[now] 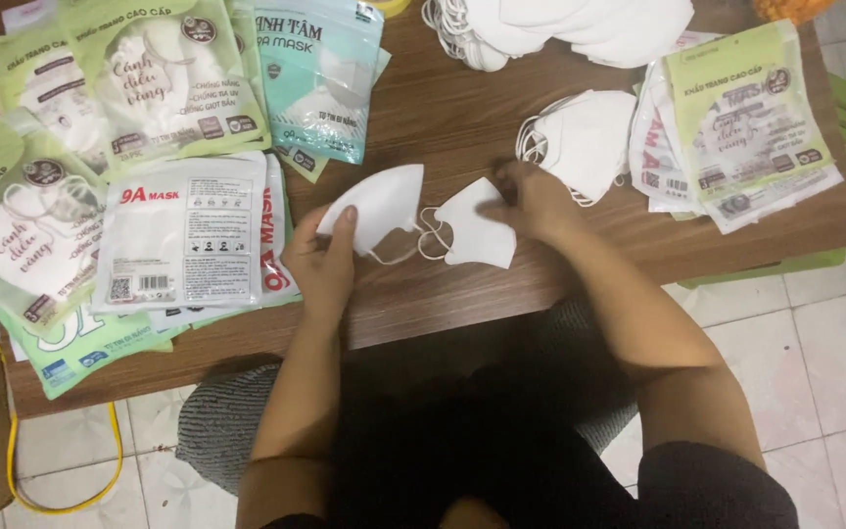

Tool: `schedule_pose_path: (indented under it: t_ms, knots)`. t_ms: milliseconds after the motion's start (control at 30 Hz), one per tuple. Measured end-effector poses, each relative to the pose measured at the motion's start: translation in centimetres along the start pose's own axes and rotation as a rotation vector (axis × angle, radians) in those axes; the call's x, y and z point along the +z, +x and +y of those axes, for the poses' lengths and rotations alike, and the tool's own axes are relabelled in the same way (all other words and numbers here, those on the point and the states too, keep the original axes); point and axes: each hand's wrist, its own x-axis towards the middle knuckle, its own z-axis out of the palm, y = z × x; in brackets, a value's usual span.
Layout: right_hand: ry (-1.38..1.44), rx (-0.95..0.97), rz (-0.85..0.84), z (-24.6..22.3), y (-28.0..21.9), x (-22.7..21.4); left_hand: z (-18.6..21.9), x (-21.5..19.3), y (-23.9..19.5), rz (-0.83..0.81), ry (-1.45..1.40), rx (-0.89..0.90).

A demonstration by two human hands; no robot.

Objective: Folding face masks and organizing them into stacks for packaging on a wooden table.

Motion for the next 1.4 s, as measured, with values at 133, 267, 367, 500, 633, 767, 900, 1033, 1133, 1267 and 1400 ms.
schedule_pose_path:
  t_ms: [133,267,367,500,633,767,900,1033,1133,1267,1400]
  knots:
    - [-0.062,0.055,-0.040,-0.5,1.1,1.1,-0.3,-0.5,0.8,-0.135,0.046,0.064]
    - [0.013,0.073,-0.145,-0.4,0.8,0.9,-0.9,-0.2,0.3,-0.180,-0.045,0.000]
    - [0.142,0.018,-0.183,-0.7,0.2,-0.6,-0.5,-0.1,0.4,-0.155,-0.088,-0.043]
    - [0.408,-0.071,-0.310,-1.1,-1.5,-2.4,-0.5,-0.4,0.6,-0.191,-0.017,-0.023]
    - [0.572,-0.115,-0.422,-2.0,-2.9,-2.2,-0.2,0.0,-0.4,-0.253,0.018,-0.109]
    - [0.629,-0.182,-0.403,-1.6,-2.3,0.9,-1.3,0.9,-1.4,-0.368,-0.059,-0.239]
    - [0.712,-0.148,-0.357,-2.1,-1.8,2.5,-3.8,2.1,-2.2,-0.334,-0.113,-0.174]
    - [0.712,-0.140,-0.297,-2.0,-1.5,2.9,-0.5,1.8,-2.2,-0.195,0.079,0.045]
    - [0.816,-0.003,-0.206,-2.1,-1.2,3.7,-2.3,2.8,-3.0,-0.200,0.223,0.515]
    - [1.083,0.086,-0.222,-2.7,-0.6,4.3,-0.9,4.4,-4.2,-0.302,0.272,0.767]
    - [1.127,0.206,-0.232,-1.5,0.0,5.2,0.4,4.3,-4.7,-0.433,0.266,0.795]
